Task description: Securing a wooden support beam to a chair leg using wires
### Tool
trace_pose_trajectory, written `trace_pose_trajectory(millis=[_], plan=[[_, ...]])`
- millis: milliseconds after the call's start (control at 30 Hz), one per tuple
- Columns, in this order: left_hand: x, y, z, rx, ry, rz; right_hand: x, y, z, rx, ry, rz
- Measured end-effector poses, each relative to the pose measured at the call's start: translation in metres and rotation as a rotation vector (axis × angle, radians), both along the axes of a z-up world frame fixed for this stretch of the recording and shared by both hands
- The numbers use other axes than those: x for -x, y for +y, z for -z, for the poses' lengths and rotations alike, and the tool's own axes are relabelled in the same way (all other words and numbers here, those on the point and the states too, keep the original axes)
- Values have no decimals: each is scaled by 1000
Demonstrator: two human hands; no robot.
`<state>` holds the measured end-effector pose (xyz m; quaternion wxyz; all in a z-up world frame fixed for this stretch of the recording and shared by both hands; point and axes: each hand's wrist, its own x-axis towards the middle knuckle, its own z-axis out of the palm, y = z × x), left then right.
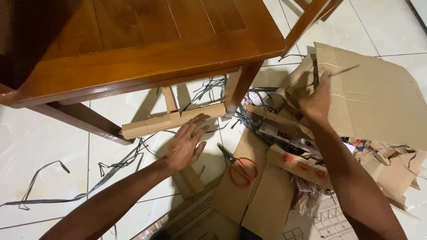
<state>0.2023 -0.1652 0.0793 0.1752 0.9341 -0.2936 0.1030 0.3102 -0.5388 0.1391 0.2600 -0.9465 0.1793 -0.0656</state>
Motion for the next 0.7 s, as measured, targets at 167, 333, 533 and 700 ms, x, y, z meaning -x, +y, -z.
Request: trace_pose_trajectory(millis=[167,333,533,700], plan=[[0,-7,18,230,125,49,14,0,43,-4,-621,-280],[-24,-1,45,-10,-172,70,38,51,58,762,-133,-592],[-62,1,58,-283,-525,-49,73,97,127,-110,110,-854],[-86,-7,64,-314,-666,-144,75,153,166,-781,171,-491]])
